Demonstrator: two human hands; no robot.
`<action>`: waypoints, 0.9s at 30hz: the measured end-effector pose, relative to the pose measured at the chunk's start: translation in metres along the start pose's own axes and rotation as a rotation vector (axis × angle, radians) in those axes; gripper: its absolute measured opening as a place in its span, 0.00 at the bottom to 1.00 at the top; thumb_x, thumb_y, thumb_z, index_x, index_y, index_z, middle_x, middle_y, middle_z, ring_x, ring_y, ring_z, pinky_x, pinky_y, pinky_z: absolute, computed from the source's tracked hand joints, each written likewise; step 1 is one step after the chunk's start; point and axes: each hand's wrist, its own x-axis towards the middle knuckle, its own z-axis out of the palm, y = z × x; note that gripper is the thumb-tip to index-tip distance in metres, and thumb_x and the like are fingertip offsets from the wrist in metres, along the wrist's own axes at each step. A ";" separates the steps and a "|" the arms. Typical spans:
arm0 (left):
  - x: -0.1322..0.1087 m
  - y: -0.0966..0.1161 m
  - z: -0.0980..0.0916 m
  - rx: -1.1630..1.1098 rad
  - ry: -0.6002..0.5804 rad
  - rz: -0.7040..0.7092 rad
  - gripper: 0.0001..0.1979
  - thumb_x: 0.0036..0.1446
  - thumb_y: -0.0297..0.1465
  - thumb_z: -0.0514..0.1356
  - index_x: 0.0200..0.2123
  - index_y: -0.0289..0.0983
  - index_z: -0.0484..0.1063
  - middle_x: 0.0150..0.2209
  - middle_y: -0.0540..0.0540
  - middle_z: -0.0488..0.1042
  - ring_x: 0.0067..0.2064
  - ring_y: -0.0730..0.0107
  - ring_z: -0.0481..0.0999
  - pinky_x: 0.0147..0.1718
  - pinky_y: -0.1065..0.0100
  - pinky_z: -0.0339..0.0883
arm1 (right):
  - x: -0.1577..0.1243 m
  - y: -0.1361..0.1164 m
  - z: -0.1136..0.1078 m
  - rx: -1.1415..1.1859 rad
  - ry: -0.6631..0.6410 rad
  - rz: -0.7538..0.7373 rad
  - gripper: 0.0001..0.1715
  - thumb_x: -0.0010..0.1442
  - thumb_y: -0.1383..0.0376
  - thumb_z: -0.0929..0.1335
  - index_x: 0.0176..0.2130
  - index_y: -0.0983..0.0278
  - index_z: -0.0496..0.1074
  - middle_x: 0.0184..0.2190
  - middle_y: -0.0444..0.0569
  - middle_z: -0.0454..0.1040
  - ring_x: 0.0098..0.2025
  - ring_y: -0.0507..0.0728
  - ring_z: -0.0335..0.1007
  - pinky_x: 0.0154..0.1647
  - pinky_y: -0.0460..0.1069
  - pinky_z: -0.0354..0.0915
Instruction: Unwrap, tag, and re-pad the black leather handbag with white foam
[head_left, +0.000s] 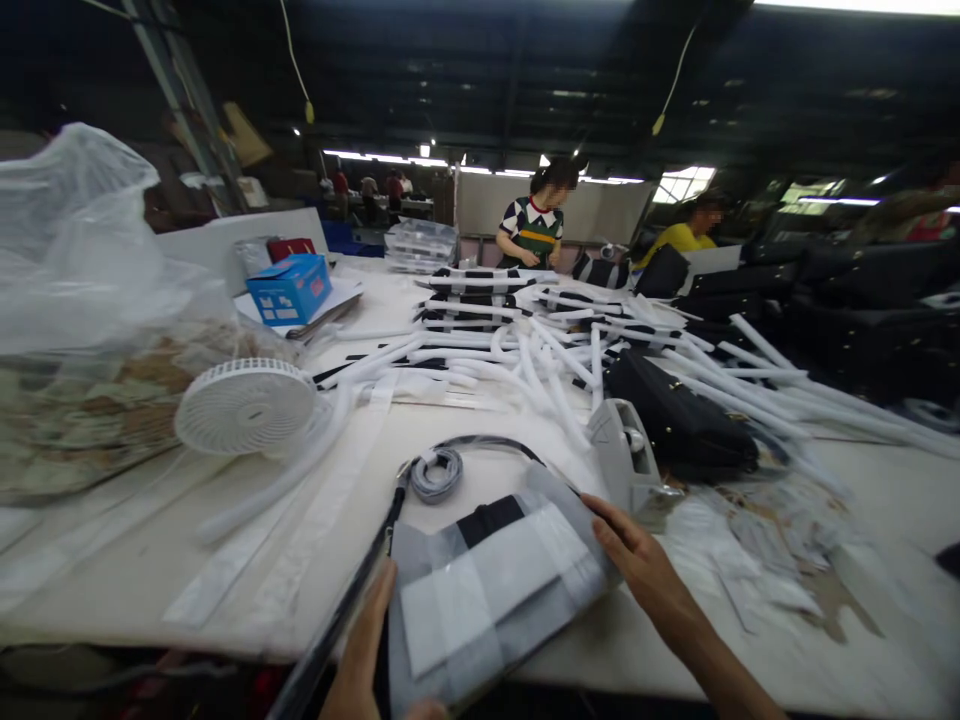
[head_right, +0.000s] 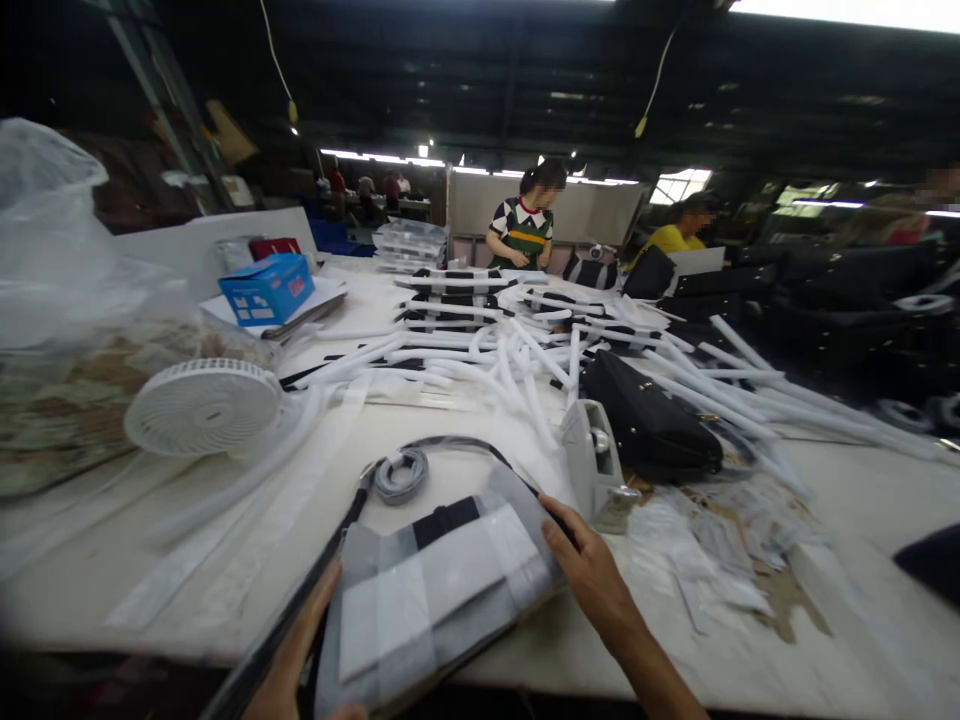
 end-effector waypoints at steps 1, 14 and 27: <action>0.004 0.002 0.001 0.007 -0.002 -0.018 0.52 0.38 0.34 0.65 0.67 0.44 0.49 0.66 0.51 0.57 0.67 0.45 0.54 0.62 0.50 0.58 | 0.001 0.002 0.003 0.008 0.008 0.017 0.37 0.56 0.42 0.64 0.55 0.61 0.71 0.57 0.52 0.71 0.62 0.66 0.60 0.64 0.60 0.56; 0.100 0.023 -0.029 0.392 -0.080 0.430 0.43 0.49 0.39 0.65 0.66 0.40 0.53 0.69 0.41 0.47 0.69 0.47 0.48 0.65 0.49 0.47 | 0.012 -0.018 0.004 -0.514 0.083 -0.469 0.30 0.65 0.54 0.61 0.62 0.61 0.62 0.65 0.52 0.58 0.67 0.63 0.51 0.68 0.62 0.49; 0.087 0.007 0.015 0.729 -0.189 0.516 0.48 0.44 0.53 0.66 0.61 0.29 0.60 0.62 0.31 0.63 0.62 0.46 0.64 0.59 0.49 0.61 | 0.021 0.013 0.028 -0.755 -0.280 -0.349 0.36 0.68 0.49 0.52 0.66 0.66 0.53 0.68 0.51 0.49 0.70 0.60 0.39 0.69 0.62 0.43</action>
